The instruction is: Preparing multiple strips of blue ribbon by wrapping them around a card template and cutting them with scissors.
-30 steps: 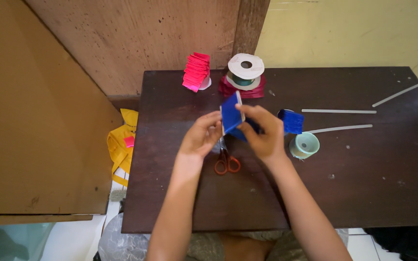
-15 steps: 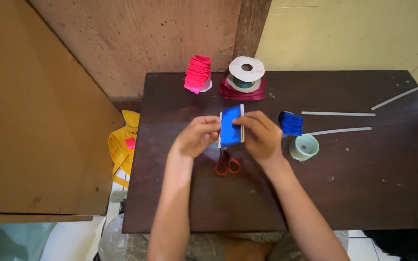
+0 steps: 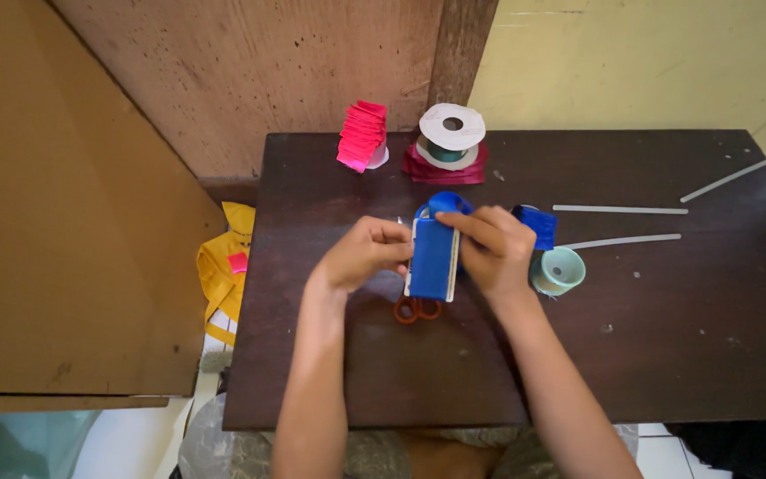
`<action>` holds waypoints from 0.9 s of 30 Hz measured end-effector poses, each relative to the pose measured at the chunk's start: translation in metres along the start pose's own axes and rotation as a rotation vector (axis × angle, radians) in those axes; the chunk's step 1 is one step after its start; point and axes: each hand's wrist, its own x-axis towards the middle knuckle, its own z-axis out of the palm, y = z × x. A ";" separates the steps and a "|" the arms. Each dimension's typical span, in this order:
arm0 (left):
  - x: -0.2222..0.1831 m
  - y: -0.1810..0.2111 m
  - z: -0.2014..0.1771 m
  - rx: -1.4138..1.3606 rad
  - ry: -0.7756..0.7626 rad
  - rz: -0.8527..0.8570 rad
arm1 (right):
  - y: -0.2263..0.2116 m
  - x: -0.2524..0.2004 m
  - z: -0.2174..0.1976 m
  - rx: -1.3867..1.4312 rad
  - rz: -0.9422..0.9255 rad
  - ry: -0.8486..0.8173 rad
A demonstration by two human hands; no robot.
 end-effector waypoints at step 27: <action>0.010 -0.020 -0.037 0.347 0.026 0.110 | -0.024 0.011 0.011 0.567 0.853 -0.051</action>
